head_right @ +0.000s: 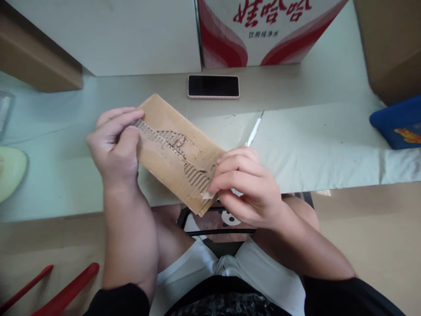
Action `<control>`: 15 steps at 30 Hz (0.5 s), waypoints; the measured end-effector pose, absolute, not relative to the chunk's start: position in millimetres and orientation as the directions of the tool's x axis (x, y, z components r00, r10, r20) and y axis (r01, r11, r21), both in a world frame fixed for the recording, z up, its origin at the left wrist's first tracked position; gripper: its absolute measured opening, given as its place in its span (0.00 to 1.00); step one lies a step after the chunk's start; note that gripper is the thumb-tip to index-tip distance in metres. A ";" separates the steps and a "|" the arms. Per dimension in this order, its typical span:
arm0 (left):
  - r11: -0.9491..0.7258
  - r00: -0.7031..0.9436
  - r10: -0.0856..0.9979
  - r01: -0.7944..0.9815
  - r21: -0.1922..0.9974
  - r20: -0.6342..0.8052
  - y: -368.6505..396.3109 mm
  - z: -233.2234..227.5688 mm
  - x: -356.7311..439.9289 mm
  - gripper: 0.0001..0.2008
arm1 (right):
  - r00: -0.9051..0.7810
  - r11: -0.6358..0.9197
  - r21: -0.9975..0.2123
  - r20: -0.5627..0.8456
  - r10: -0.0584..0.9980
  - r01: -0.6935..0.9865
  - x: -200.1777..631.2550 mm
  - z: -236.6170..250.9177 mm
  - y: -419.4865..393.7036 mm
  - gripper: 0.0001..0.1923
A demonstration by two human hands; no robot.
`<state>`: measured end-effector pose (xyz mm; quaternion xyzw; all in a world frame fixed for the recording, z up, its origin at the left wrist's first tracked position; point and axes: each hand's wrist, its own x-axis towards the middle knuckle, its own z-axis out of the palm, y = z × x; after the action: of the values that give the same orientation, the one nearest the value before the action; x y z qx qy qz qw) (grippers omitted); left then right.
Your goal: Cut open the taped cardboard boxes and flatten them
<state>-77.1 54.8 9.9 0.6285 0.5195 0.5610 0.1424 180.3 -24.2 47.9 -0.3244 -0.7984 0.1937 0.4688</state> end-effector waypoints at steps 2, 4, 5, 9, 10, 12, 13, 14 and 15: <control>-0.422 -0.165 0.815 0.487 0.765 0.555 54.5 9.7 -76.8 0.18 | -0.344 0.713 -0.603 0.624 0.701 0.358 180.5 47.5 -24.6 0.13; -0.418 -0.165 0.815 0.496 0.761 0.555 54.0 10.3 -75.9 0.19 | -0.332 0.702 -0.575 0.622 0.709 0.421 179.8 46.6 -25.9 0.14; -0.411 -0.170 0.816 0.500 0.762 0.552 53.6 11.1 -75.2 0.19 | -0.331 0.693 -0.561 0.616 0.715 0.453 179.3 46.0 -26.6 0.14; -0.386 -0.195 0.823 0.496 0.778 0.533 52.1 14.7 -72.2 0.18 | -0.363 0.681 -0.521 0.587 0.723 0.514 177.9 43.2 -28.8 0.12; -0.386 -0.193 0.824 0.497 0.778 0.532 51.7 15.3 -71.8 0.18 | -0.367 0.683 -0.518 0.586 0.722 0.515 177.7 42.6 -29.0 0.12; -0.386 -0.189 0.825 0.500 0.775 0.533 51.0 15.7 -71.4 0.18 | -0.367 0.682 -0.515 0.587 0.722 0.519 177.1 41.8 -29.4 0.12; -0.386 -0.187 0.826 0.500 0.775 0.532 50.6 15.7 -71.4 0.18 | -0.369 0.682 -0.510 0.585 0.722 0.524 176.7 41.6 -29.5 0.12; -0.384 -0.186 0.827 0.502 0.775 0.530 50.4 15.5 -71.5 0.18 | -0.376 0.682 -0.500 0.582 0.721 0.533 176.3 41.4 -29.5 0.12; -0.379 -0.186 0.829 0.506 0.775 0.527 50.2 15.1 -71.7 0.18 | -0.383 0.681 -0.487 0.578 0.721 0.547 176.0 41.3 -29.6 0.13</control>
<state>-71.7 50.2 15.1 0.6211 0.5374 0.5513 0.1465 176.0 -29.6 41.3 -0.3843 -0.8246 0.1085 0.4008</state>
